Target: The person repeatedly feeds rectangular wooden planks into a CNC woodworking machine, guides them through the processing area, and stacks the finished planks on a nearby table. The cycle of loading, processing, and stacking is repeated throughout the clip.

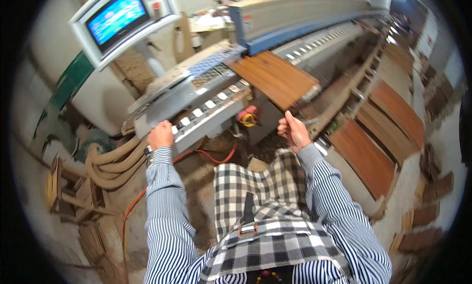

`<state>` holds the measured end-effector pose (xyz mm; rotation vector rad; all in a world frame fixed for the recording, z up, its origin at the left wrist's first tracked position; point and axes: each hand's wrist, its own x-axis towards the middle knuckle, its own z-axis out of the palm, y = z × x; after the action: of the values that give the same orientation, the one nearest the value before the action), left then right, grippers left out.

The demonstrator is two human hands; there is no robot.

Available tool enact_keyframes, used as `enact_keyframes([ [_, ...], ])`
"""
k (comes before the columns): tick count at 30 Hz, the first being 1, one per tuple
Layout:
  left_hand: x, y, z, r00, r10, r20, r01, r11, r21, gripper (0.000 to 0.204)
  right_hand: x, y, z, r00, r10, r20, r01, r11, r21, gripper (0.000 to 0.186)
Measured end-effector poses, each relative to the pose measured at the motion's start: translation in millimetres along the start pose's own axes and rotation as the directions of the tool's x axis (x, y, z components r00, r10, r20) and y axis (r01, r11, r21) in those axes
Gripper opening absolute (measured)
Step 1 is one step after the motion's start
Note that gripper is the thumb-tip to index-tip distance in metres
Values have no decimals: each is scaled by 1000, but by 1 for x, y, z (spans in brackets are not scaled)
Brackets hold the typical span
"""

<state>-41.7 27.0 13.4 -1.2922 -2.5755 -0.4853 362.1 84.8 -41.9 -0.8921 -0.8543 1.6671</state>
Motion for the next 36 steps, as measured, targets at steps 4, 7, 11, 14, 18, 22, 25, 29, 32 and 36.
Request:
enact_keyframes([
  [4,-1,-8,-5,999,-18,50,21,999,-48,50,-55,10,-64,995,-56,-83,37,976,-215,32],
  [7,-4,-20,-1,1000,13,11,-13,1000,13,50,-129,37,-145,934,-208,-292,65,899,-433,45],
  [11,-3,-8,1,999,39,12,-40,998,38,48,-242,28,-238,585,-510,-631,-165,687,-708,62],
  [14,0,-8,3,998,56,29,-58,996,61,47,-288,7,-282,366,-462,-808,-405,702,-586,60],
  [18,6,-13,7,997,54,47,-56,997,45,48,-296,-3,-290,361,-424,-831,-543,629,-557,55],
  [22,2,-9,3,999,33,41,-35,999,38,48,-298,16,-287,377,-558,-739,-510,540,-669,47],
  [25,2,-10,4,999,31,37,-33,999,36,48,-290,33,-275,401,-465,-789,-77,841,-535,40],
  [29,1,-11,4,998,53,19,-53,998,36,48,-257,20,-250,389,-35,-921,90,996,0,38],
  [32,1,-9,2,999,48,19,-48,998,33,47,-236,22,-243,551,159,-819,110,959,260,36],
  [36,1,-8,1,999,33,17,-33,999,4,47,-229,44,-248,748,139,-649,184,896,403,29],
])
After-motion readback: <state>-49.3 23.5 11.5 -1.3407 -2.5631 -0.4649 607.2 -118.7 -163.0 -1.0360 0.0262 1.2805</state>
